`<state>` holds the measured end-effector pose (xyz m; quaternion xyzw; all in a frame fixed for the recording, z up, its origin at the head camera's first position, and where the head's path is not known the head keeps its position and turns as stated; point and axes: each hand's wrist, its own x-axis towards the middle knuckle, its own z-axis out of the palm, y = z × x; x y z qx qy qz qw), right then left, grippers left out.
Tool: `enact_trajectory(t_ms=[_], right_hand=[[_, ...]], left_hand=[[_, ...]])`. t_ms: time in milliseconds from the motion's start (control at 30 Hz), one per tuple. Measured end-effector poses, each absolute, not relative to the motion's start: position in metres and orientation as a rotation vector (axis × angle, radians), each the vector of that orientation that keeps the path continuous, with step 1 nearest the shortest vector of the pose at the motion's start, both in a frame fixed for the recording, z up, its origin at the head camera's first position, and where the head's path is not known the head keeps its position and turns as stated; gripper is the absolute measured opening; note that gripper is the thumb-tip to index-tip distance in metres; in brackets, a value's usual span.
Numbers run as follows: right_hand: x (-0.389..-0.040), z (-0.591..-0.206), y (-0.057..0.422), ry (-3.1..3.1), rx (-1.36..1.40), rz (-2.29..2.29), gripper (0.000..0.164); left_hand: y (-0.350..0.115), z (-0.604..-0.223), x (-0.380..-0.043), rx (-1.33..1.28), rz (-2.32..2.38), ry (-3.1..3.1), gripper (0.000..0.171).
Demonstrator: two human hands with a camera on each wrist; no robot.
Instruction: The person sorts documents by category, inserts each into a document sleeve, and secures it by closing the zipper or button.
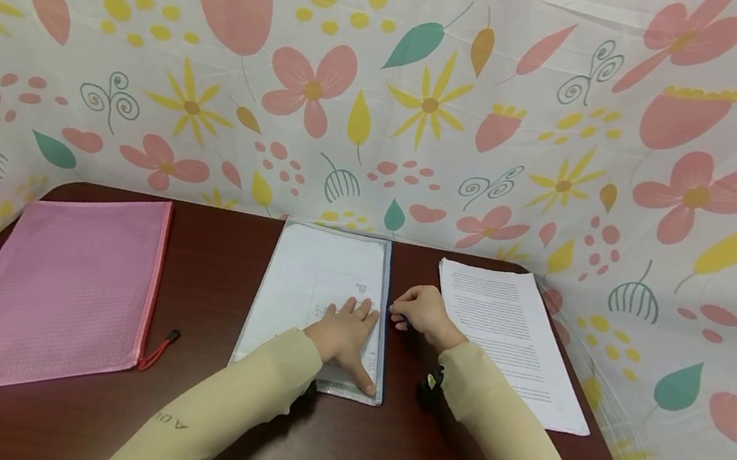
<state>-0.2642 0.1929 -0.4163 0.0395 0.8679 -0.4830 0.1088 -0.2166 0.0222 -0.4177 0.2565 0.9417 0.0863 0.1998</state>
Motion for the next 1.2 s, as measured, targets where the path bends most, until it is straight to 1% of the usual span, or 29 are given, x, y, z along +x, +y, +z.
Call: enact_trajectory(t_ms=[1200], right_hand=[[-0.288, -0.417, 0.190, 2.572, 0.183, -1.460, 0.012]], left_hand=[[0.023, -0.416, -0.217, 0.718, 0.205, 2.659, 0.134]])
